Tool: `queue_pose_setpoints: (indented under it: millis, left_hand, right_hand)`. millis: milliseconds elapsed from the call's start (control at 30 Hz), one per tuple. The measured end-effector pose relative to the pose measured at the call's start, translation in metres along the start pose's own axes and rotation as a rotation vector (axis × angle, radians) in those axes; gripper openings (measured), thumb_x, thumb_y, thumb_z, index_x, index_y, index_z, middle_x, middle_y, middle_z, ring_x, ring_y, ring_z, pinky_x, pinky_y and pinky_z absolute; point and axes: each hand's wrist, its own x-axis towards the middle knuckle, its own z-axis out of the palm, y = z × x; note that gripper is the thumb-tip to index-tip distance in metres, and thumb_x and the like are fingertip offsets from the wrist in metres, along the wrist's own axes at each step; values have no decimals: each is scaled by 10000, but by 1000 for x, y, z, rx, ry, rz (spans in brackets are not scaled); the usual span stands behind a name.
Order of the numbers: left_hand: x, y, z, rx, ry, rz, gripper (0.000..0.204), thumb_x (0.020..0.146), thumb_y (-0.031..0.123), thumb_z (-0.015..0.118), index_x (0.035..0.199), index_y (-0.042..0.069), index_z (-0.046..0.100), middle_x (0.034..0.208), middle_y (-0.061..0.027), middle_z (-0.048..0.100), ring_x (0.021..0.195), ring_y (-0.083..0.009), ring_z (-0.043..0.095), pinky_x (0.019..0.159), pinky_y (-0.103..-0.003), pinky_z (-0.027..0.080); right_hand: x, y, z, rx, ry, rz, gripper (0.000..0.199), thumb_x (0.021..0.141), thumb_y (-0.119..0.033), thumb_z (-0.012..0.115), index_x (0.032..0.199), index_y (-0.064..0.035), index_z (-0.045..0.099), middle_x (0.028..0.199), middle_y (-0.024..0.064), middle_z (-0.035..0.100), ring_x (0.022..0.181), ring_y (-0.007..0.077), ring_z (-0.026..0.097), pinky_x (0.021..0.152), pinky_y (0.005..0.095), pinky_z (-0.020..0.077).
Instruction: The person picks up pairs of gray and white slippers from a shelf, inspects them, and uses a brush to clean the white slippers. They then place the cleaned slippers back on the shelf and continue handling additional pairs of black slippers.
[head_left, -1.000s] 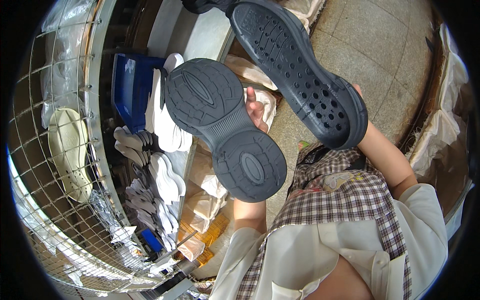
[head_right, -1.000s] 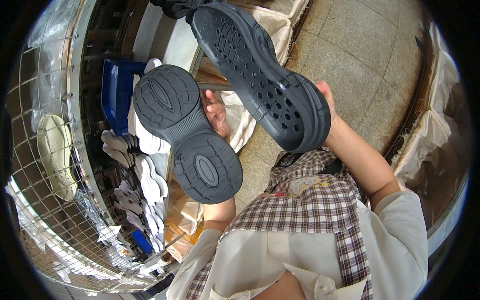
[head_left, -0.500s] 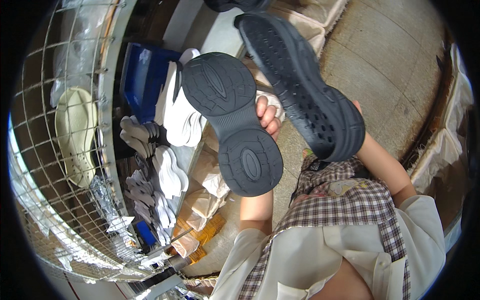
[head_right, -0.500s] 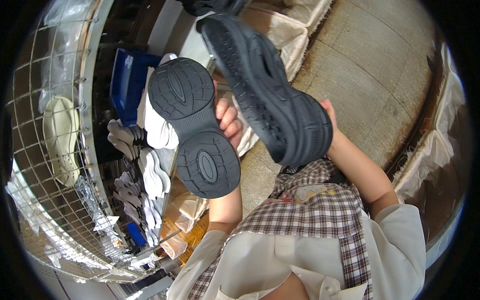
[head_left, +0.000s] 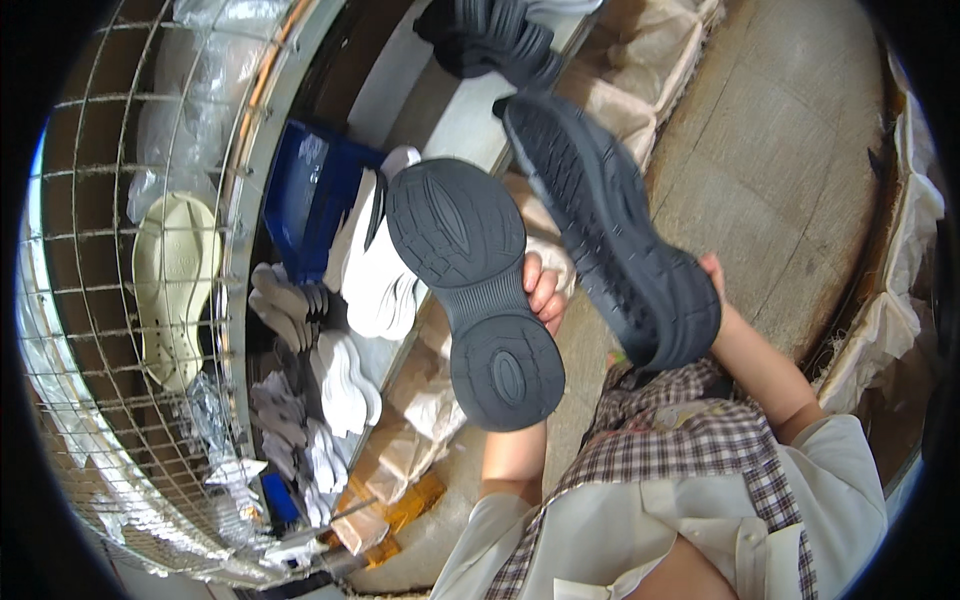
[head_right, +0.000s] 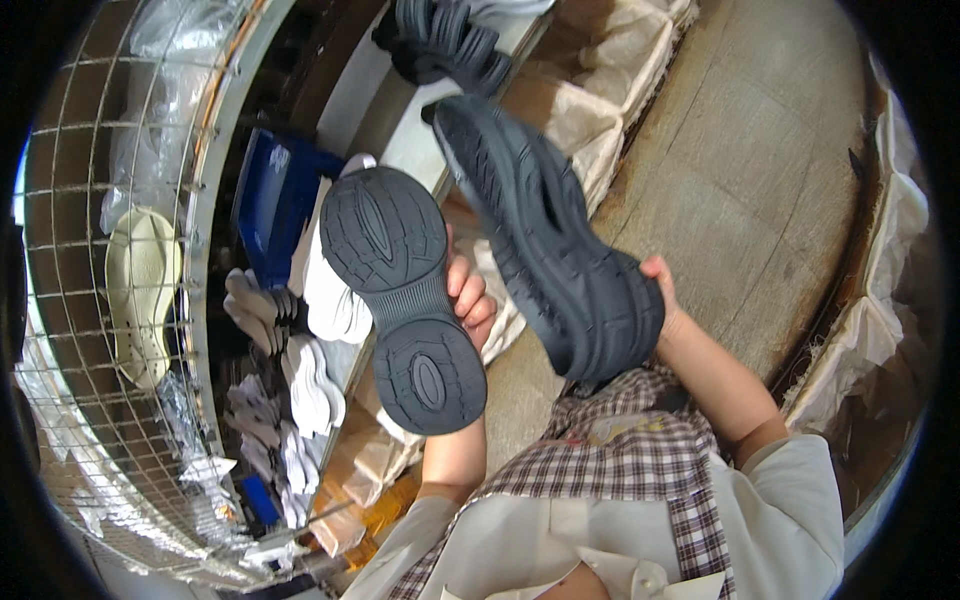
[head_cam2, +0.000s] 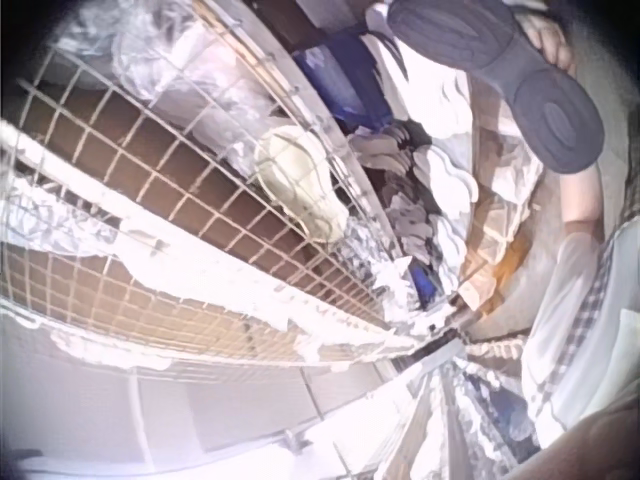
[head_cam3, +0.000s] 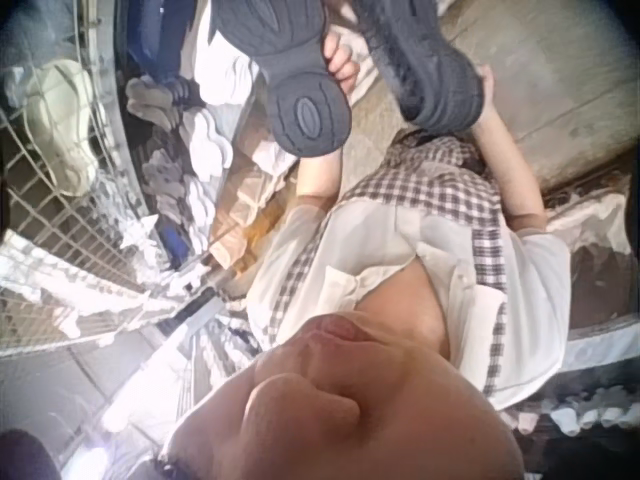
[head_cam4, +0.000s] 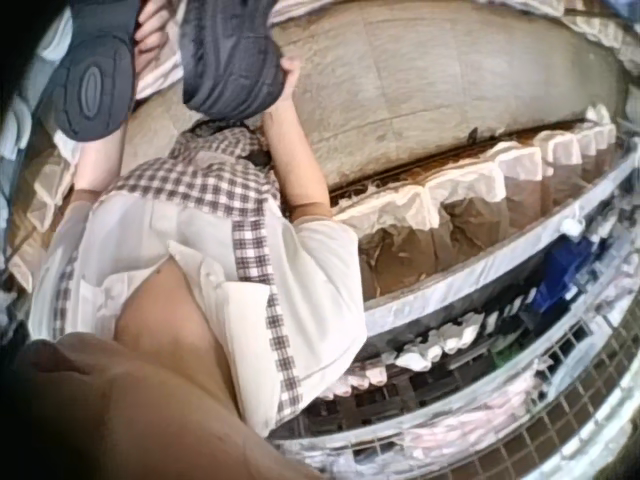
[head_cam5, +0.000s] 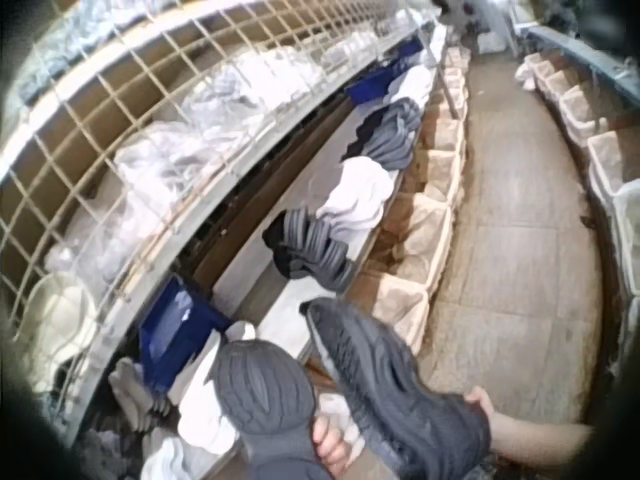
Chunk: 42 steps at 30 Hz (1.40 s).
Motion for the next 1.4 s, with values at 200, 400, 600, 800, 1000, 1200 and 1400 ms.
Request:
queue_pose_setpoints:
  millis: [200,400,600,800,1000,1200,1400]
  left_hand:
    - [11,6,25,732,493,82,651,872,42,553,1425,76,212,1218,-160,534,1072,-237,561,887,-365,486]
    - [15,21,8,709,436,261,554,931,188,530,1404,104,254,1089,-56,560,925,-175,580,743,-331,510]
    - [-28,28,-18,880,547,247,481,932,223,531,1346,106,315,968,-40,560,774,-134,557,546,-262,453]
    - [-123,27,-77,907,845,136,359,916,206,563,1230,67,458,880,-41,582,727,-132,558,586,-261,455]
    - [-201,12,-124,719,1003,77,502,844,203,653,1265,68,415,1002,-83,561,794,-198,562,647,-316,481]
    - [-227,-16,-141,744,1213,-46,200,887,221,605,1059,133,551,926,-22,584,778,-157,569,594,-320,480]
    - [-235,-16,-165,862,1054,-167,398,889,300,592,1224,140,446,1041,-86,601,871,-253,613,646,-403,517]
  right_hand:
    - [16,-11,-20,-19,-58,45,665,710,-295,439,1290,31,443,1225,229,548,1070,386,562,945,520,425]
    - [79,-23,-31,88,140,-149,525,854,-350,352,1175,23,534,1143,202,604,951,382,611,894,505,462]
    - [165,-38,-12,-1128,-187,-434,596,881,-497,278,1219,-76,530,1150,208,586,966,440,567,651,664,443]
    - [236,-55,7,-40,-178,143,739,826,-633,304,1314,-101,460,1308,174,482,1142,420,476,780,686,397]
    - [289,-67,18,-56,-187,-154,611,881,-523,288,1287,-114,492,1263,169,538,1145,402,499,887,648,370]
    - [335,-90,39,115,651,-495,624,927,-451,290,1225,60,490,1245,238,530,1135,375,526,1010,447,370]
    - [402,-118,4,-319,1166,-680,560,891,-393,391,1085,91,594,1135,267,587,1104,372,552,953,406,412]
